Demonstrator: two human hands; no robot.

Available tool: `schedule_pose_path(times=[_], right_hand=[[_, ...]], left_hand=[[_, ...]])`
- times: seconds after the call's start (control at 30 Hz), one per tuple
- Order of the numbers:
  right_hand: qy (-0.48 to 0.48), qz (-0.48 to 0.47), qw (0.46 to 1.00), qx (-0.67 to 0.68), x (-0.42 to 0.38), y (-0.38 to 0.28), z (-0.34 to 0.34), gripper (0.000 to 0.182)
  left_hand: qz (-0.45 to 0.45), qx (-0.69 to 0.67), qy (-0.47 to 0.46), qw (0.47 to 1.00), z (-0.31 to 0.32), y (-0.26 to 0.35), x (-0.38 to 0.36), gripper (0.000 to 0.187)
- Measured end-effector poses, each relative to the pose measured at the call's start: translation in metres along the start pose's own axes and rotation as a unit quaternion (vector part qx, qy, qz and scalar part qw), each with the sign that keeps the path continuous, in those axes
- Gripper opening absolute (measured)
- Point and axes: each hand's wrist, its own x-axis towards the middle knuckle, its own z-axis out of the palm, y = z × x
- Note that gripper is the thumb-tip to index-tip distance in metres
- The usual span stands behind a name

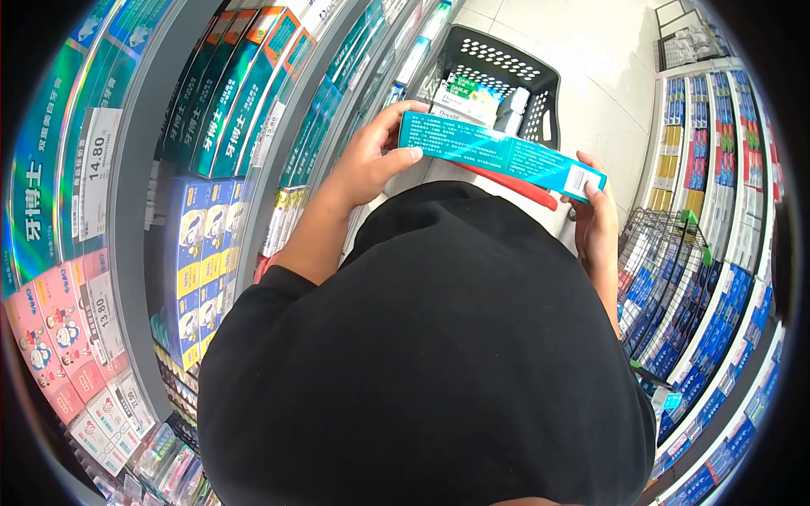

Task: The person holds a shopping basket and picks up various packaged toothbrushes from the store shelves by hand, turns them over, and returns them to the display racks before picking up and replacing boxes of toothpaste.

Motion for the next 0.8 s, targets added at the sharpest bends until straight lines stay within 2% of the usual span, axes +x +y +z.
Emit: schedule_pose_path(times=[0.17, 0.37, 0.47, 0.67, 0.8], right_hand=[[-0.031, -0.008, 0.999, 0.040, 0.000, -0.002, -0.003, 0.058], [-0.046, -0.013, 0.998, 0.039, 0.010, -0.004, 0.005, 0.065], [-0.057, -0.020, 0.998, 0.014, 0.017, -0.006, 0.019, 0.074], [-0.119, -0.024, 0.992, -0.026, 0.031, 0.002, 0.035, 0.070], [-0.129, -0.017, 0.991, 0.000, 0.040, 0.001, 0.046, 0.052]], left_hand=[[0.008, -0.018, 0.008, 1.000, 0.004, 0.001, 0.004, 0.054], [0.016, -0.005, 0.040, 0.999, -0.003, 0.004, -0.002, 0.052], [0.008, 0.003, 0.063, 0.998, -0.009, 0.003, -0.009, 0.051], [-0.016, 0.045, 0.121, 0.992, -0.024, 0.012, -0.028, 0.049], [0.017, 0.010, 0.098, 0.995, -0.037, 0.001, -0.039, 0.054]])
